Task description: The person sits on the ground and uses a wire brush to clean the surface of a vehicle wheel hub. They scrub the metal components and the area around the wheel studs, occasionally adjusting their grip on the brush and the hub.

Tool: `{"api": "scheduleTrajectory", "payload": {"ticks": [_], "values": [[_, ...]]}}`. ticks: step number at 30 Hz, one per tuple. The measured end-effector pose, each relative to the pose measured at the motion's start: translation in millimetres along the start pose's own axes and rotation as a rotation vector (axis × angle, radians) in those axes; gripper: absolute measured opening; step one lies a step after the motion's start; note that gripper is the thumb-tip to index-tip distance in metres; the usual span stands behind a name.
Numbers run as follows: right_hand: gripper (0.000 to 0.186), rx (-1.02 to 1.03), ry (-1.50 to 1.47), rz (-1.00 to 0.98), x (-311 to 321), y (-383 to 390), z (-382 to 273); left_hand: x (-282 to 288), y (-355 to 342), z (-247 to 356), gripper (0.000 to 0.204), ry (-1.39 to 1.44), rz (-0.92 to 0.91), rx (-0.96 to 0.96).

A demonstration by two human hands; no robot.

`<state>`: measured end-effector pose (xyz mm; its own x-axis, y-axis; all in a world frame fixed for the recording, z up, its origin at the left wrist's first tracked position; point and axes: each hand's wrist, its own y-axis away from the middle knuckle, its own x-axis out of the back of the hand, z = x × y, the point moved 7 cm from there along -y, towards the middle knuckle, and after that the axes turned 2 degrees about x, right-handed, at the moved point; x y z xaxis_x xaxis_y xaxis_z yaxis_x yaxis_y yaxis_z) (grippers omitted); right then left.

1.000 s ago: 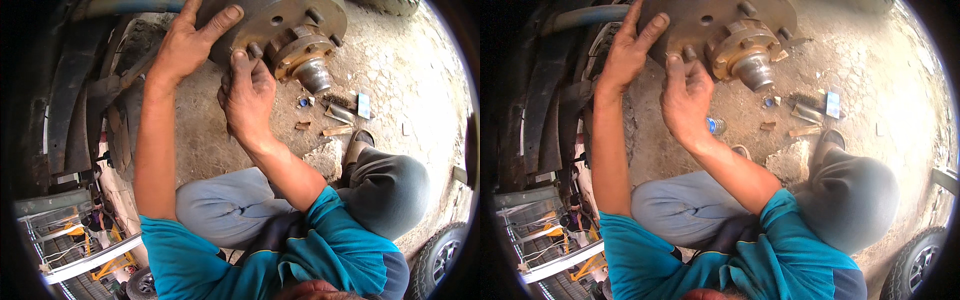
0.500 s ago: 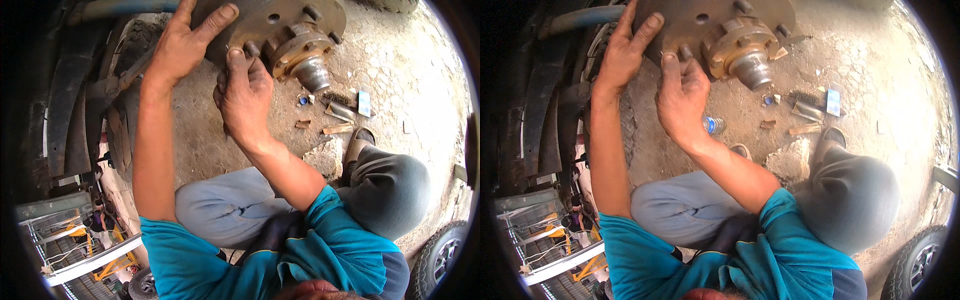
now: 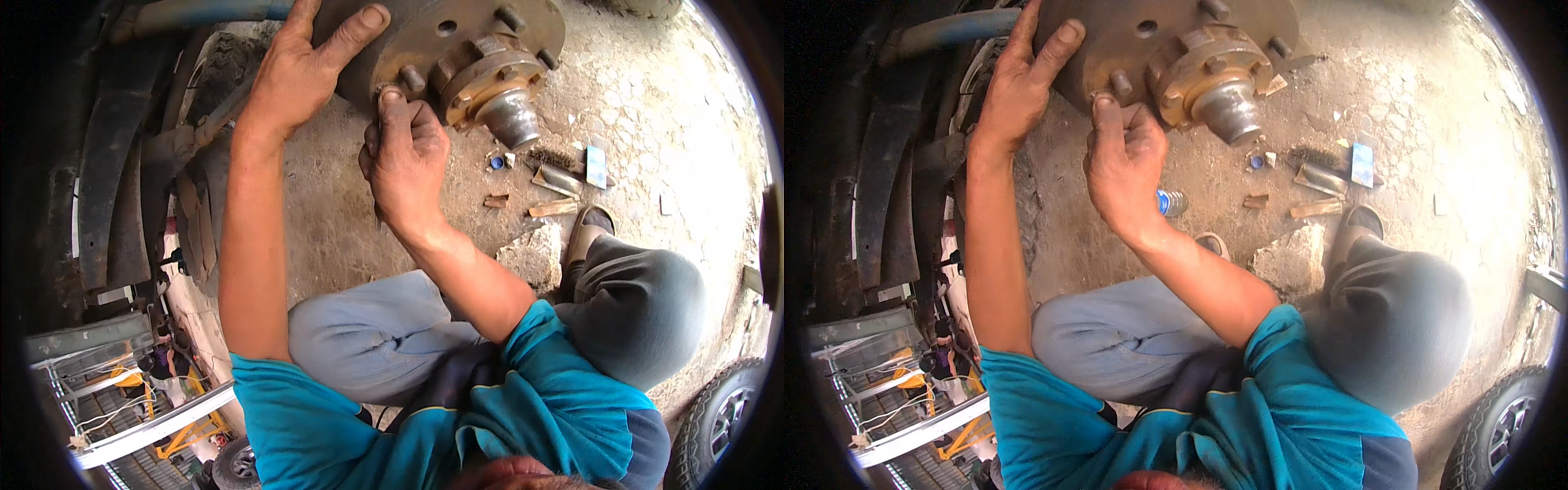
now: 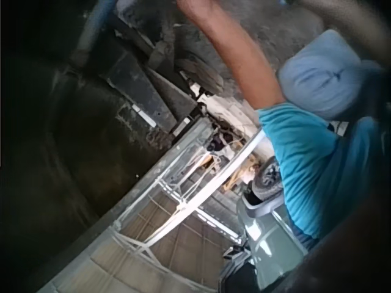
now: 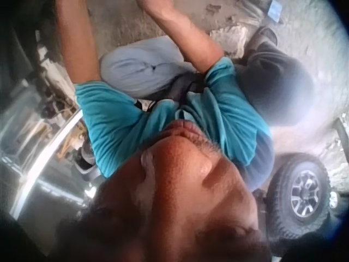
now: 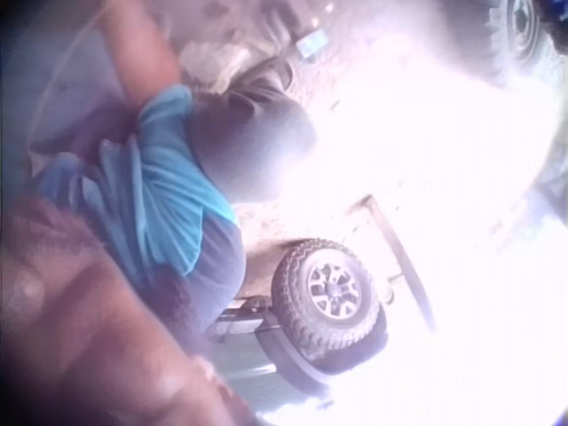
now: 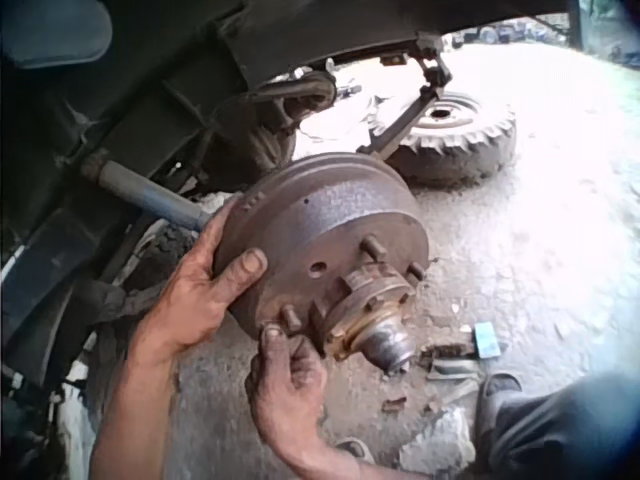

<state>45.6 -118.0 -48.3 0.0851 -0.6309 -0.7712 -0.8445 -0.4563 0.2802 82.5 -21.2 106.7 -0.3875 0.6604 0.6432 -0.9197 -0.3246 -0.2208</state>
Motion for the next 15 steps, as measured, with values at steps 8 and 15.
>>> {"api": "scheduleTrajectory", "payload": {"ticks": [8, 15], "values": [[0.036, -0.134, -0.103, 0.012, -6.2, 4.0, -3.4, -1.8, -6.3, 2.0, 0.075, 0.036, -0.013, -0.062], [0.033, -0.261, -0.281, -0.024, -10.9, 8.5, 2.0, 0.2, -4.0, -6.8, 0.077, 0.025, 0.018, -0.051]]}}
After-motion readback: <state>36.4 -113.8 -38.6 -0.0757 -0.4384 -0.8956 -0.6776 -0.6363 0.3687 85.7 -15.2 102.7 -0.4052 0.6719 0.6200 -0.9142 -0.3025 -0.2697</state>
